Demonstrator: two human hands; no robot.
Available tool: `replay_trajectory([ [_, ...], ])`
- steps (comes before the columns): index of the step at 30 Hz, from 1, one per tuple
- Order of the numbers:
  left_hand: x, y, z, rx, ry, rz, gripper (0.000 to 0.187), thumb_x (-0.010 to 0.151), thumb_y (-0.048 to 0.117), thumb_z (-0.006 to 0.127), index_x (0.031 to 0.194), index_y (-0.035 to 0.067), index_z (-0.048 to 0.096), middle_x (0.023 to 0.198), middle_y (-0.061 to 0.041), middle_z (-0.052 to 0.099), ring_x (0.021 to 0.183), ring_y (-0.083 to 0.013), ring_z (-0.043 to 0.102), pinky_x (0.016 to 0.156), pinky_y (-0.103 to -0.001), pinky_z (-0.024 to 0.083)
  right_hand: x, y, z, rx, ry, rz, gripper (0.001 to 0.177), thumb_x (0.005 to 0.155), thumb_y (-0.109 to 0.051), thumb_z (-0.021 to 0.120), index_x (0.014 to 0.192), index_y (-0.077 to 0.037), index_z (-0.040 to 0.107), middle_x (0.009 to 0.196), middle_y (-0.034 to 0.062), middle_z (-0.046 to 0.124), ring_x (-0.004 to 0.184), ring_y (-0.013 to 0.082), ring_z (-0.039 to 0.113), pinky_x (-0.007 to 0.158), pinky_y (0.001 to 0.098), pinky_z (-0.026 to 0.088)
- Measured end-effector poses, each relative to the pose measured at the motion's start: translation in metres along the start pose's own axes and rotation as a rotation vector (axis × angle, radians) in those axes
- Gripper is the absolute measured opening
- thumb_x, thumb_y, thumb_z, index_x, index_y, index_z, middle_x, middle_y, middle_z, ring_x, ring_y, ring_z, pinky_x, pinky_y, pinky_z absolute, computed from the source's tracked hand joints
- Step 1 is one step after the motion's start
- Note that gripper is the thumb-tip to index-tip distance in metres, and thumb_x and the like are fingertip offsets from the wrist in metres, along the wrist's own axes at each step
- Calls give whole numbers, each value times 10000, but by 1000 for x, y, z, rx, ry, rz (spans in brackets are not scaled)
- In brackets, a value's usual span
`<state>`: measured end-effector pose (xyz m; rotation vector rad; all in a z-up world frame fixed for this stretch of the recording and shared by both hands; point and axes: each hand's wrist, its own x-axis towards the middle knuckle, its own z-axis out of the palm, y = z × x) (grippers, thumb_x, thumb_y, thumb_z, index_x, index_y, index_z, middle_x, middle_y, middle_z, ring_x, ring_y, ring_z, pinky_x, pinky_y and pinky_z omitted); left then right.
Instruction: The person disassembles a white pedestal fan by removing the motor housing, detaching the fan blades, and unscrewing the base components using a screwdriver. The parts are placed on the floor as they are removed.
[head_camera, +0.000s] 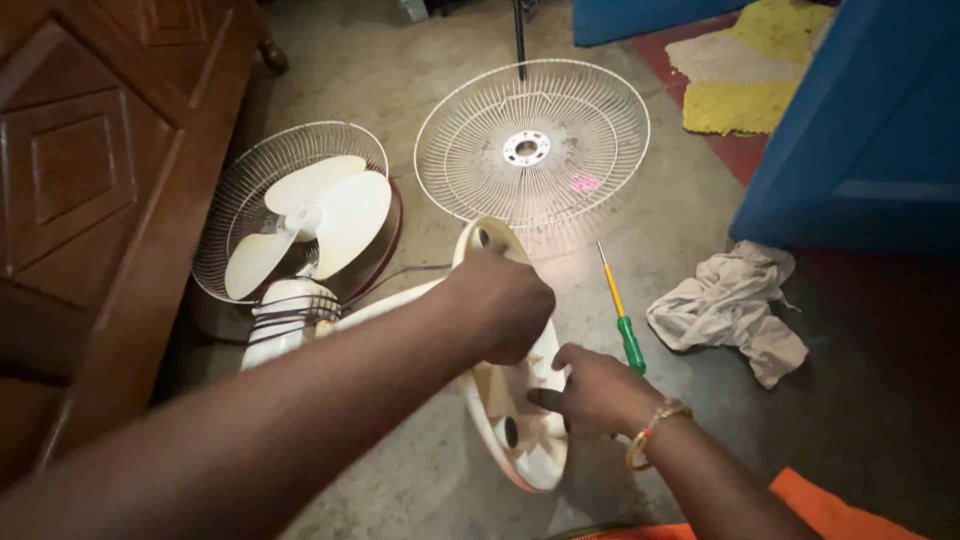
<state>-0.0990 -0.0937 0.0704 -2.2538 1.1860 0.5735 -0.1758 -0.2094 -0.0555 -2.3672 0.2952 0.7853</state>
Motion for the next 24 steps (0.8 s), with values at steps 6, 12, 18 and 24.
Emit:
replay_trajectory([
  [6, 64, 19, 19, 292, -259, 291, 376, 880, 299, 682, 1252, 347, 699, 1283, -4, 684, 1196, -264, 645, 935, -448, 547, 28, 7, -3, -229, -85, -147, 560, 855, -476, 733, 1317, -167, 662, 1288, 96, 688, 1211, 280, 646, 1015, 392, 511],
  [12, 80, 10, 12, 550, -350, 359, 545, 981, 619, 511, 1262, 211, 737, 1266, -63, 726, 1202, -293, 653, 982, -454, 517, 56, 34, 7, -82, -232, -355, 713, 816, -448, 704, 1423, -113, 536, 1268, 123, 706, 1143, 306, 698, 940, 379, 556],
  [18, 88, -5, 11, 477, -295, 483, 568, 949, 631, 531, 1253, 174, 678, 1224, -92, 704, 1180, -319, 643, 972, -488, 512, 38, 26, 2, 40, -318, -316, 1073, 620, -632, 837, 1378, 52, 508, 1193, 244, 716, 1108, 312, 713, 926, 353, 550],
  [24, 84, 0, 15, 458, -318, 462, 528, 958, 600, 541, 1242, 181, 695, 1229, -84, 708, 1185, -319, 643, 981, -492, 517, 38, 27, 32, 334, -139, -503, 1030, 557, -497, 934, 1355, 33, 557, 1212, 173, 705, 1093, 231, 694, 919, 307, 541],
])
